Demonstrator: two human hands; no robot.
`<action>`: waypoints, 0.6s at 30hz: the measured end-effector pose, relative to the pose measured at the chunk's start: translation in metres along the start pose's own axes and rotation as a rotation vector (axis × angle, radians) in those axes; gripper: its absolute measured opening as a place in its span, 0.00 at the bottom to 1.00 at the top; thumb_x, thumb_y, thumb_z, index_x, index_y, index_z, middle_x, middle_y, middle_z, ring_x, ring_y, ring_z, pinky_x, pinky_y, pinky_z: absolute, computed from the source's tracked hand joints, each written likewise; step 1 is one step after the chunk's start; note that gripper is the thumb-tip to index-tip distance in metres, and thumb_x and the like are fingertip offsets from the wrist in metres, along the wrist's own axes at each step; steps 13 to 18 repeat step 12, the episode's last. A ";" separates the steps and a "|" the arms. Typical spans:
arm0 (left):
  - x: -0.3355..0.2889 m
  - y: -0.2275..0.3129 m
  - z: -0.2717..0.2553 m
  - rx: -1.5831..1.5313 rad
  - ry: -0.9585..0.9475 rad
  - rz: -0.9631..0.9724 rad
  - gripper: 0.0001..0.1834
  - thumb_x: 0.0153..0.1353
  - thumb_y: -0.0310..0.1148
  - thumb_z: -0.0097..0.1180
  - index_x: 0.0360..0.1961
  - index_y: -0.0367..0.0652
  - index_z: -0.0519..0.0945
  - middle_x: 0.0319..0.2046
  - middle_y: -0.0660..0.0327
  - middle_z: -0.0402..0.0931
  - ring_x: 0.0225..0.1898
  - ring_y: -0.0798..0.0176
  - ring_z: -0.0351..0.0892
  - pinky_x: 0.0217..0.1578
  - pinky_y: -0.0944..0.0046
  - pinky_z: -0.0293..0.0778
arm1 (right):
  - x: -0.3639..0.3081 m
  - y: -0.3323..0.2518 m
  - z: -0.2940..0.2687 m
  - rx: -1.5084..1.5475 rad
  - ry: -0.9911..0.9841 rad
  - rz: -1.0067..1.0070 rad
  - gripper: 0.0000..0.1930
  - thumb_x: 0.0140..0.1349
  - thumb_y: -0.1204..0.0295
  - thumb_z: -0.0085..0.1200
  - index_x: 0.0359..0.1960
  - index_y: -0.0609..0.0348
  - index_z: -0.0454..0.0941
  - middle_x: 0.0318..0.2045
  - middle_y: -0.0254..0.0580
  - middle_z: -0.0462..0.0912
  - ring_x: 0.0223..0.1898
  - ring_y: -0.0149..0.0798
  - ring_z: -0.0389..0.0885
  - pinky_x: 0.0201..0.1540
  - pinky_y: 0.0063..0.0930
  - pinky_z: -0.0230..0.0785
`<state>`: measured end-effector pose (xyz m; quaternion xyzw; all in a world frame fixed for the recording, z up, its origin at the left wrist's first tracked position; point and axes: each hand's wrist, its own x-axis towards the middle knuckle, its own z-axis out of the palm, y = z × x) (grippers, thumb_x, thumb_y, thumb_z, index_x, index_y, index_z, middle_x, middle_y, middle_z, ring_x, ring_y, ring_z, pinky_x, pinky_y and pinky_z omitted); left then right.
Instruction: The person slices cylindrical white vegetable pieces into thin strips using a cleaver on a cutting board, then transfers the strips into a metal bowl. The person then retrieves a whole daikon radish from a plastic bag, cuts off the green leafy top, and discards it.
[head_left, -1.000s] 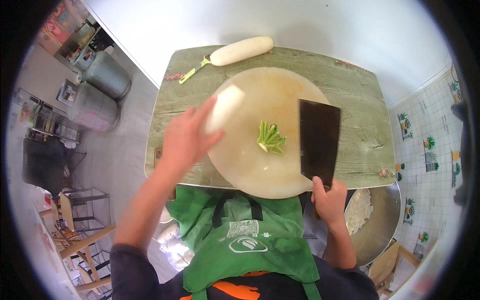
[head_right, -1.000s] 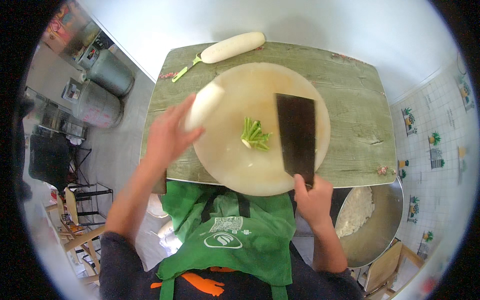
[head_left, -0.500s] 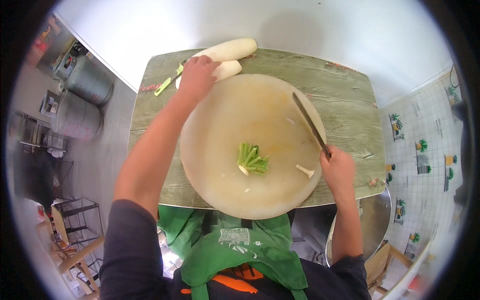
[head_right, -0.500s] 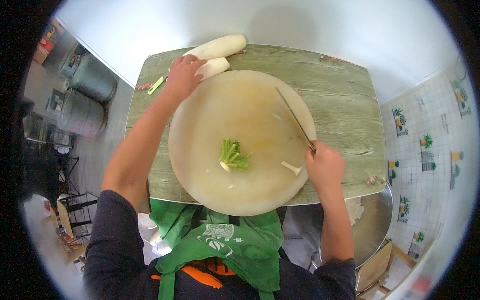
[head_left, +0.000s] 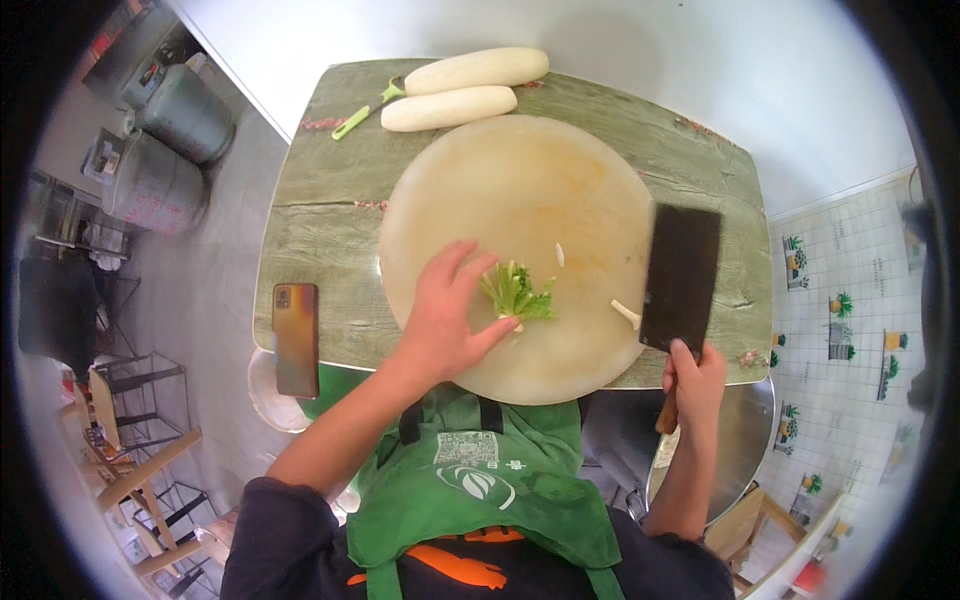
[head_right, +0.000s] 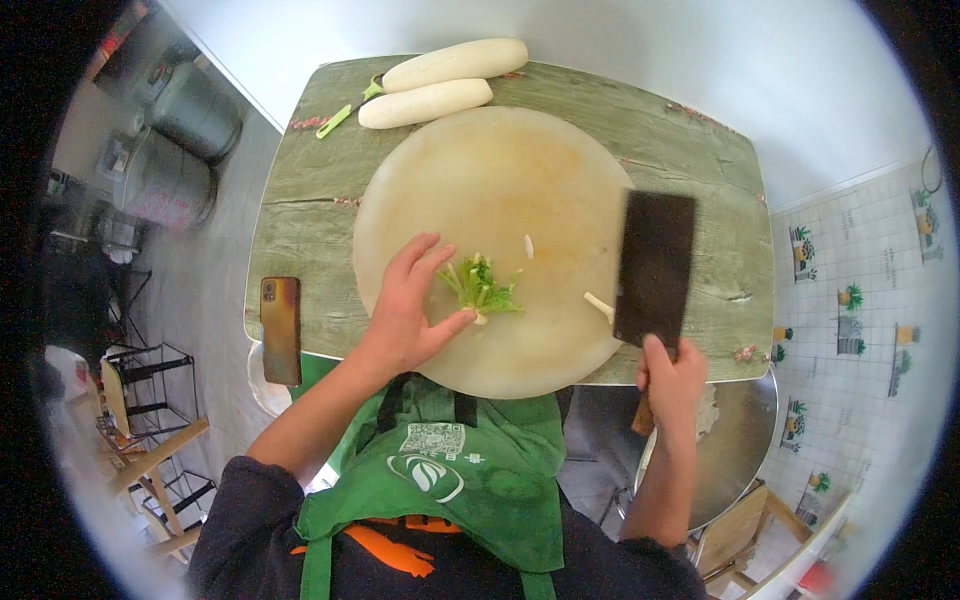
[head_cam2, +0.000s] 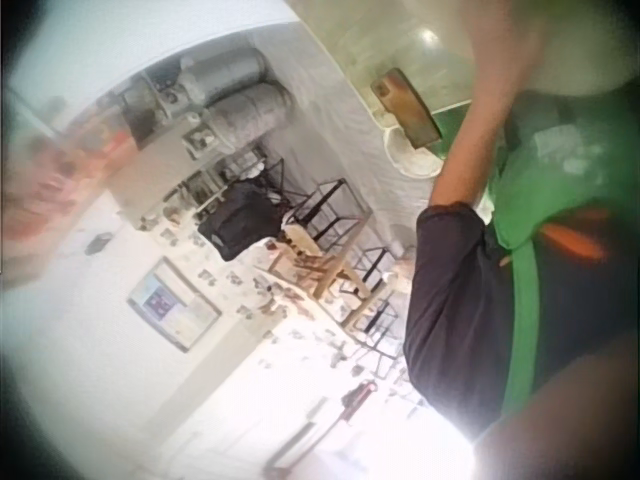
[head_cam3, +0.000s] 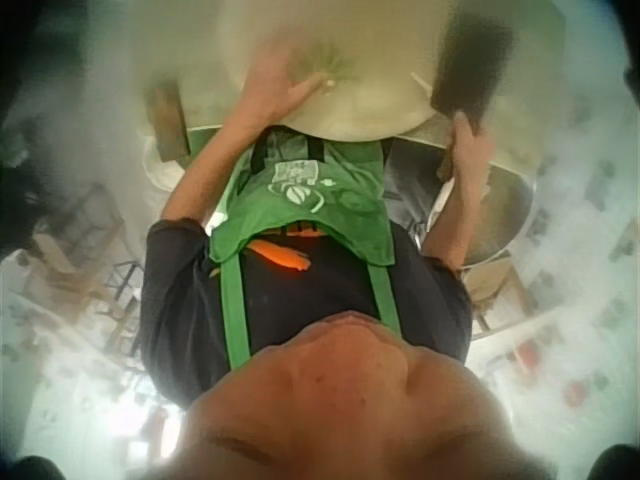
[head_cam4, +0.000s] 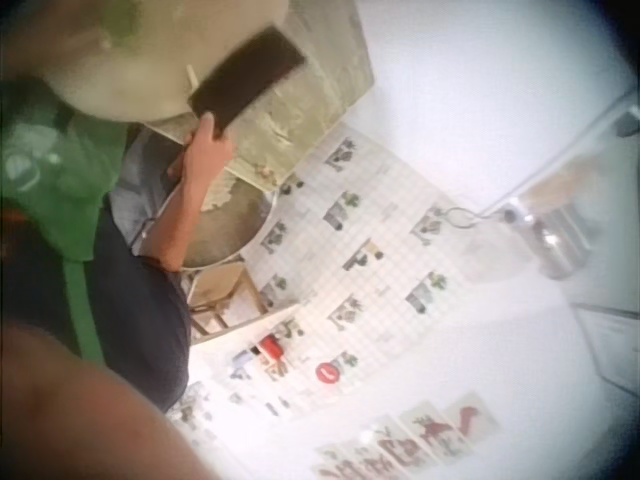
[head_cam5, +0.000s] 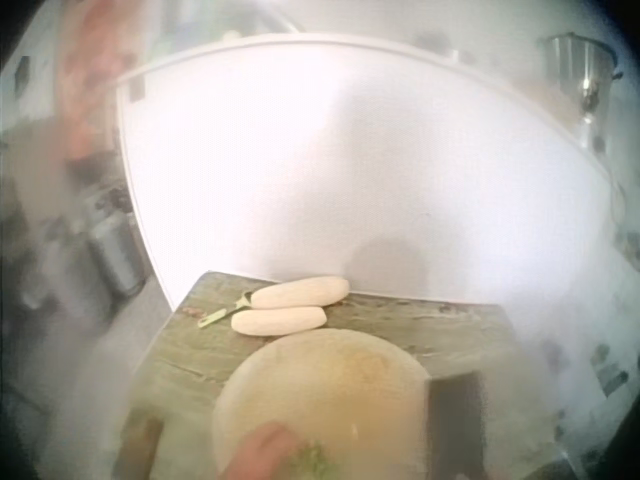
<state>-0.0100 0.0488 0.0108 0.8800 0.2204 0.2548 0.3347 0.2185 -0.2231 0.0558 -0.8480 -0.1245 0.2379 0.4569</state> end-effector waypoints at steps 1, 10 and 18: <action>-0.006 0.000 0.002 -0.014 0.016 -0.031 0.46 0.49 0.40 0.77 0.68 0.41 0.69 0.69 0.41 0.63 0.72 0.36 0.61 0.71 0.42 0.60 | -0.009 0.013 -0.003 0.121 0.038 0.042 0.12 0.71 0.69 0.57 0.28 0.57 0.73 0.18 0.35 0.75 0.15 0.31 0.72 0.18 0.27 0.64; 0.005 0.020 0.056 -0.084 0.063 -0.082 0.53 0.49 0.44 0.78 0.73 0.41 0.62 0.74 0.41 0.56 0.75 0.34 0.53 0.75 0.40 0.50 | -0.036 0.052 0.030 0.529 -0.090 0.333 0.08 0.70 0.70 0.58 0.36 0.58 0.73 0.21 0.36 0.76 0.15 0.31 0.74 0.16 0.27 0.68; 0.010 0.019 0.064 -0.148 0.065 -0.086 0.54 0.49 0.46 0.78 0.73 0.41 0.61 0.74 0.41 0.55 0.76 0.34 0.52 0.76 0.37 0.46 | -0.030 0.042 0.050 0.425 -0.159 0.299 0.08 0.70 0.69 0.59 0.38 0.59 0.75 0.22 0.38 0.78 0.16 0.33 0.75 0.18 0.27 0.69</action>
